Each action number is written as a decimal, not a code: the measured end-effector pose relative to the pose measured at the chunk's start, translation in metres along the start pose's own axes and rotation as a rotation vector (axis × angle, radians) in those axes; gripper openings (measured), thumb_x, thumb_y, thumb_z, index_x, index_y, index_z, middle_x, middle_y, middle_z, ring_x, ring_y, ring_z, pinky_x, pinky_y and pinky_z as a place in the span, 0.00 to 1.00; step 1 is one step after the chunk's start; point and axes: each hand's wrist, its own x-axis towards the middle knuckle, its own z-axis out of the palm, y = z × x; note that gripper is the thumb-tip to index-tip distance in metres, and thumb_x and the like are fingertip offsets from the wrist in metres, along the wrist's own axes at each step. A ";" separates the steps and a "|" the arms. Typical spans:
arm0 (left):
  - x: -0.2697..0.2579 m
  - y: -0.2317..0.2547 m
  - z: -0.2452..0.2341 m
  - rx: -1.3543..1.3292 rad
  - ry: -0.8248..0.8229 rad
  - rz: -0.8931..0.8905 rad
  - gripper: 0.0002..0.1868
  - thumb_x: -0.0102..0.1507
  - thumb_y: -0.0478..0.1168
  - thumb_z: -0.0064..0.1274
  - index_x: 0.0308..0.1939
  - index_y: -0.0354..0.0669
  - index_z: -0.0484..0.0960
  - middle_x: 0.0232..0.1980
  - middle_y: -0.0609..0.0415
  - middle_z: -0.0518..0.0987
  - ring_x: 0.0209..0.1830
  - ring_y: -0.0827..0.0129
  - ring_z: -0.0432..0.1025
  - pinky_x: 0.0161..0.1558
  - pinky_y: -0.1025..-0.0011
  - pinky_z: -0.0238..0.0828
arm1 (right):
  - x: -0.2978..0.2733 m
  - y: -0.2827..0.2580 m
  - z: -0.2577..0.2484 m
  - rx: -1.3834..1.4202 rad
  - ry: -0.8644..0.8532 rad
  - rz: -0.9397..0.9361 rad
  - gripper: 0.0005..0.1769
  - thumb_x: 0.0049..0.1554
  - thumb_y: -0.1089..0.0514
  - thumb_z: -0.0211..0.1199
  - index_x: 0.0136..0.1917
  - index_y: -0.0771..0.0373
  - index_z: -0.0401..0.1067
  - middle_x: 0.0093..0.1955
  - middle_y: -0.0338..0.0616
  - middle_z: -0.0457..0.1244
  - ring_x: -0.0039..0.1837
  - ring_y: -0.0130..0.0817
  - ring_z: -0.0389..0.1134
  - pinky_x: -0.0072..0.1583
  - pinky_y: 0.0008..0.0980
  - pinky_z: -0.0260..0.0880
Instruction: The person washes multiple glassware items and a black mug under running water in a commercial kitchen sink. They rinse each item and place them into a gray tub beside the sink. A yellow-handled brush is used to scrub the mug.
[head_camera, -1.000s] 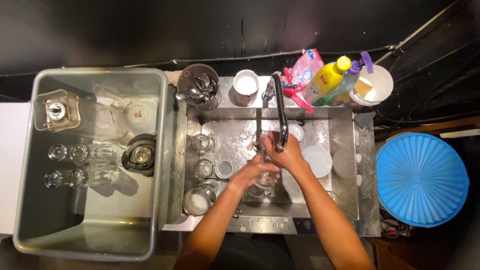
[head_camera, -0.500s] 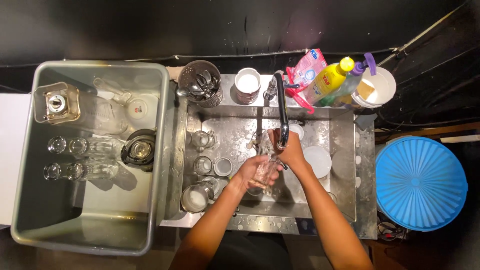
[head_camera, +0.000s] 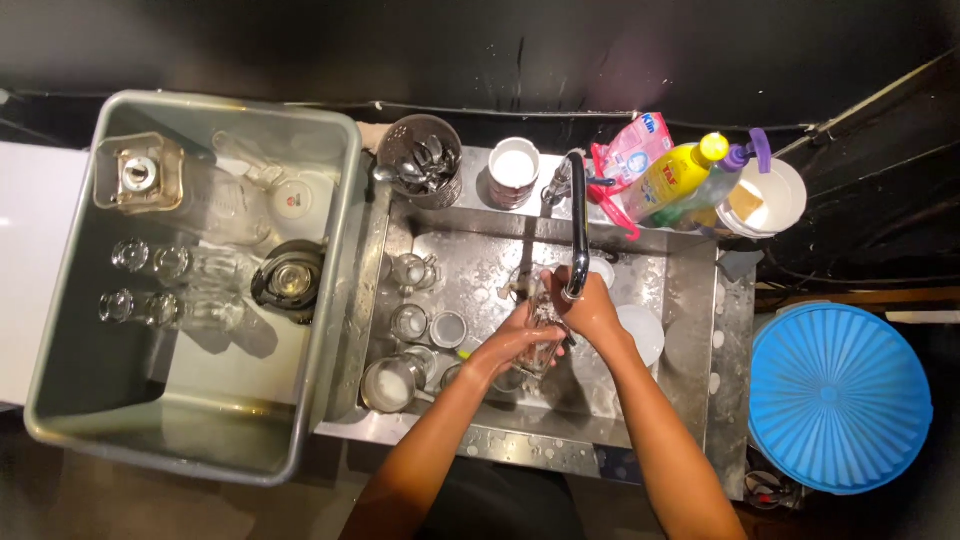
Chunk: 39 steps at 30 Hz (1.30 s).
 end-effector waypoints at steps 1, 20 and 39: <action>0.006 -0.009 -0.007 -0.002 0.009 0.010 0.36 0.59 0.41 0.64 0.66 0.37 0.65 0.49 0.46 0.80 0.39 0.60 0.78 0.34 0.64 0.81 | 0.001 0.003 -0.003 0.003 -0.006 -0.012 0.22 0.62 0.52 0.64 0.32 0.68 0.69 0.27 0.55 0.61 0.31 0.52 0.62 0.37 0.44 0.61; -0.004 -0.002 0.023 1.050 0.718 0.854 0.27 0.55 0.36 0.68 0.57 0.45 0.77 0.52 0.49 0.82 0.55 0.50 0.76 0.58 0.57 0.70 | 0.046 0.043 0.000 0.108 -1.001 -0.194 0.09 0.56 0.59 0.62 0.50 0.63 0.77 0.43 0.39 0.70 0.46 0.31 0.69 0.51 0.34 0.70; -0.014 0.006 -0.021 1.127 0.499 0.860 0.31 0.56 0.34 0.64 0.63 0.45 0.74 0.58 0.46 0.80 0.58 0.47 0.73 0.61 0.54 0.66 | 0.027 0.019 0.001 0.602 -0.999 0.120 0.11 0.58 0.66 0.58 0.54 0.65 0.75 0.51 0.38 0.67 0.56 0.24 0.66 0.59 0.26 0.66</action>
